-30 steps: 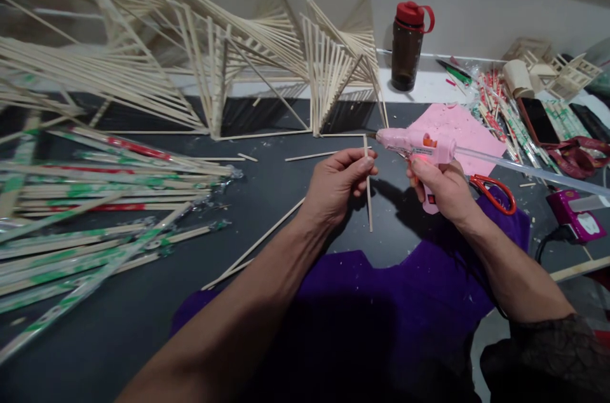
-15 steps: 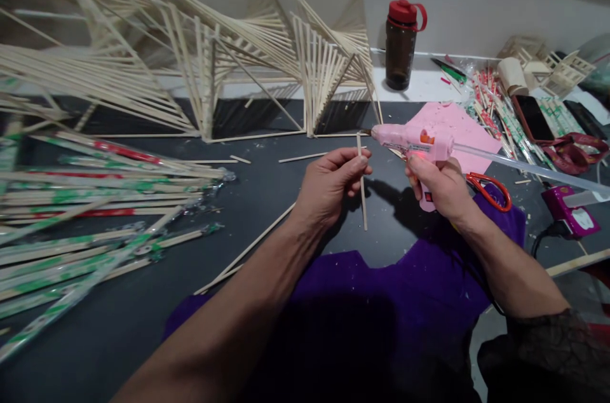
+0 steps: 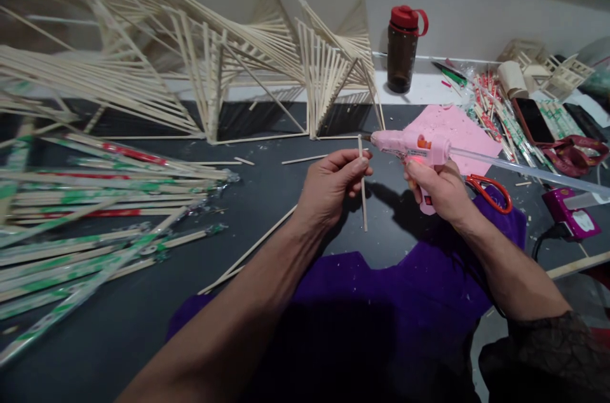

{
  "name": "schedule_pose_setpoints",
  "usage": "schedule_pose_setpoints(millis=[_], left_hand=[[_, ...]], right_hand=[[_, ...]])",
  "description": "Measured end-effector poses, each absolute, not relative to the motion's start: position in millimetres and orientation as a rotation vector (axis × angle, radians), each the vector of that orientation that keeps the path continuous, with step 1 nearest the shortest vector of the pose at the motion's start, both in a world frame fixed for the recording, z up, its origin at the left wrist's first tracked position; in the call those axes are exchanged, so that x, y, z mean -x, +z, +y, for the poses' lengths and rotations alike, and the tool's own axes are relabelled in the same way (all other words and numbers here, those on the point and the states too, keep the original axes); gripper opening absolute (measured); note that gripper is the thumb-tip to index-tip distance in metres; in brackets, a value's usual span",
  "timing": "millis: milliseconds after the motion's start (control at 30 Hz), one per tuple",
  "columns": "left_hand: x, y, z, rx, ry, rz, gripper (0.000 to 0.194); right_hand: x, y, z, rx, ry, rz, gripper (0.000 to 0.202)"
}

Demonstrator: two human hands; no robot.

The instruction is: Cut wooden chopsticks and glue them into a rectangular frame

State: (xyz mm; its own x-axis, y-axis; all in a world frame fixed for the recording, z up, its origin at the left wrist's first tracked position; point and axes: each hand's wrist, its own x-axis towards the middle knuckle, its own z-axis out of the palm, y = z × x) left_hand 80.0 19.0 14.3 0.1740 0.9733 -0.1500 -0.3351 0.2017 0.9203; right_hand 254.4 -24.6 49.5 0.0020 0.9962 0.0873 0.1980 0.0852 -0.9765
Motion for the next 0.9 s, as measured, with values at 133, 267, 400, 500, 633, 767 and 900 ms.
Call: schedule_pose_setpoints(millis=[133,267,400,500,633,767,900], left_hand=[[-79.5,13.1,19.2,-0.901,1.115,0.931,0.032],[-79.5,13.0,18.9,-0.908,1.104,0.934,0.032],[-79.2,12.8,18.9,-0.916,1.1,0.944,0.031],[-79.0,11.9,19.3,-0.916,1.098,0.949,0.031],[-79.5,10.7,19.9,-0.895,1.101,0.938,0.033],[-80.0,10.3,20.3,-0.861,1.111,0.915,0.034],[-80.4,10.4,20.4,-0.849,1.111,0.901,0.034]], right_hand=[[-255.1,49.0,-24.8,1.27,1.04,-1.378,0.036],[-253.9,49.5,-25.6,1.27,1.046,-1.357,0.037],[-253.5,48.9,-24.9,1.279,1.044,-1.38,0.039],[-253.7,47.9,-24.2,1.264,1.05,-1.387,0.038],[-253.6,47.3,-23.6,1.247,1.069,-1.375,0.036],[-253.6,48.0,-23.3,1.264,1.096,-1.368,0.036],[-253.3,49.3,-24.2,1.324,1.104,-1.325,0.036]])
